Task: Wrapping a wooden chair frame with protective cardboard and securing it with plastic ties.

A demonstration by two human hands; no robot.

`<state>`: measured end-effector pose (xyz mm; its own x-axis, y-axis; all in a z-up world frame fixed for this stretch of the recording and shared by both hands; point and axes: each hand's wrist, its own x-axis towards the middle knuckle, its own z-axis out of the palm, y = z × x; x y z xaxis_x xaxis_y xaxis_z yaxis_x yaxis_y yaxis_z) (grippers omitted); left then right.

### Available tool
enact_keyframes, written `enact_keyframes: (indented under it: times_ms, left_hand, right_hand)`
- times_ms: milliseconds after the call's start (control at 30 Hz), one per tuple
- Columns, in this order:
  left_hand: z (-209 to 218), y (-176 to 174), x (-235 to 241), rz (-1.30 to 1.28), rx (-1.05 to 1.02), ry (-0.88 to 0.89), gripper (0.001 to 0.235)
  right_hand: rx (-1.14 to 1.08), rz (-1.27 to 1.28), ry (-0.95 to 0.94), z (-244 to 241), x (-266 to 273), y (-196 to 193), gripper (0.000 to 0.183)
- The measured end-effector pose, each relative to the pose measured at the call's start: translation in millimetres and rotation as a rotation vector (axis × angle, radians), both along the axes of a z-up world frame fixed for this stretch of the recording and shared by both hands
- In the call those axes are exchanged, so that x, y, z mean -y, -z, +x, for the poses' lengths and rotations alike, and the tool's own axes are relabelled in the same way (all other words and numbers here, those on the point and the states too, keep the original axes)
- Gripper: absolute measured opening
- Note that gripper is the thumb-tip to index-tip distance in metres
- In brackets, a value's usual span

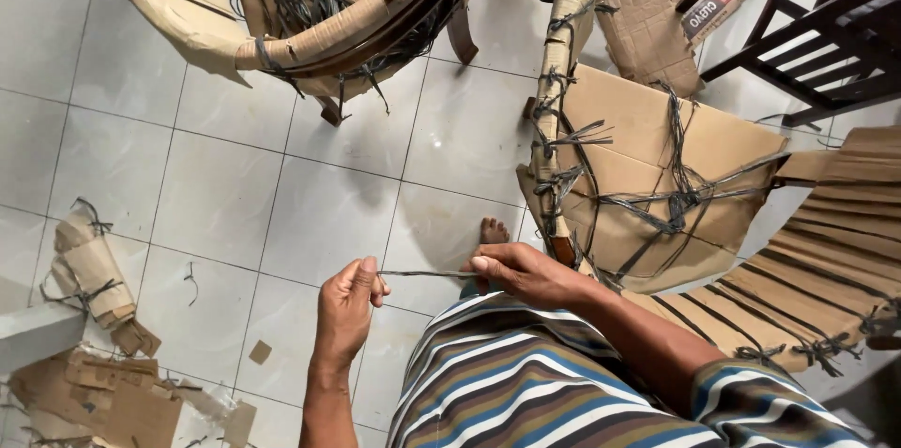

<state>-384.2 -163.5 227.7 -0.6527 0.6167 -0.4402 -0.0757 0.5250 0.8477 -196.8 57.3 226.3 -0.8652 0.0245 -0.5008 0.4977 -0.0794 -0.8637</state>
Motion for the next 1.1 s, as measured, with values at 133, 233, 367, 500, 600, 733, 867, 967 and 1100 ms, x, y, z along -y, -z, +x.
enact_keyframes:
  times_ms: [133, 233, 367, 500, 600, 733, 867, 967, 1100]
  left_hand:
    - [-29.7, 9.7, -10.7, 0.097, 0.055, -0.114, 0.044]
    - [-56.7, 13.9, -21.1, 0.115, 0.16, -0.182, 0.039]
    - [-86.2, 35.3, -28.0, 0.181, 0.226, -0.054, 0.024]
    - [-112.7, 27.7, -55.8, 0.159, 0.227, 0.101, 0.022]
    - [-134.7, 26.2, -69.6, 0.156, 0.111, 0.188, 0.029]
    - [-160.3, 39.2, -73.8, 0.12, -0.045, 0.263, 0.036]
    - [-175.1, 72.7, -73.2, 0.108, -0.059, 0.279, 0.049]
    - [-177.0, 80.0, -73.3, 0.16, 0.074, 0.288, 0.058]
    - [-179.6, 70.1, -76.9, 0.205, 0.293, 0.372, 0.058]
  right_hand:
    - [-0.026, 0.053, 0.044, -6.3, -7.7, 5.8, 0.032]
    - [-0.047, 0.13, 0.194, -9.9, -13.1, 16.3, 0.021]
    - [-0.076, 0.371, 0.515, -2.1, -11.6, 37.2, 0.013]
    - [-0.028, 0.518, 0.6, -5.1, 0.4, 42.1, 0.01]
    - [-0.063, 0.496, 0.566, -9.6, 23.7, 38.1, 0.013]
    - [-0.09, 0.342, 0.609, -41.4, 51.4, -2.1, 0.016]
    - [-0.113, 0.319, 0.776, -59.0, 69.6, -15.3, 0.01]
    - [-0.088, 0.512, 0.838, -56.8, 76.5, -2.9, 0.008]
    - [0.016, 0.834, 0.865, -58.6, 83.8, -5.2, 0.006]
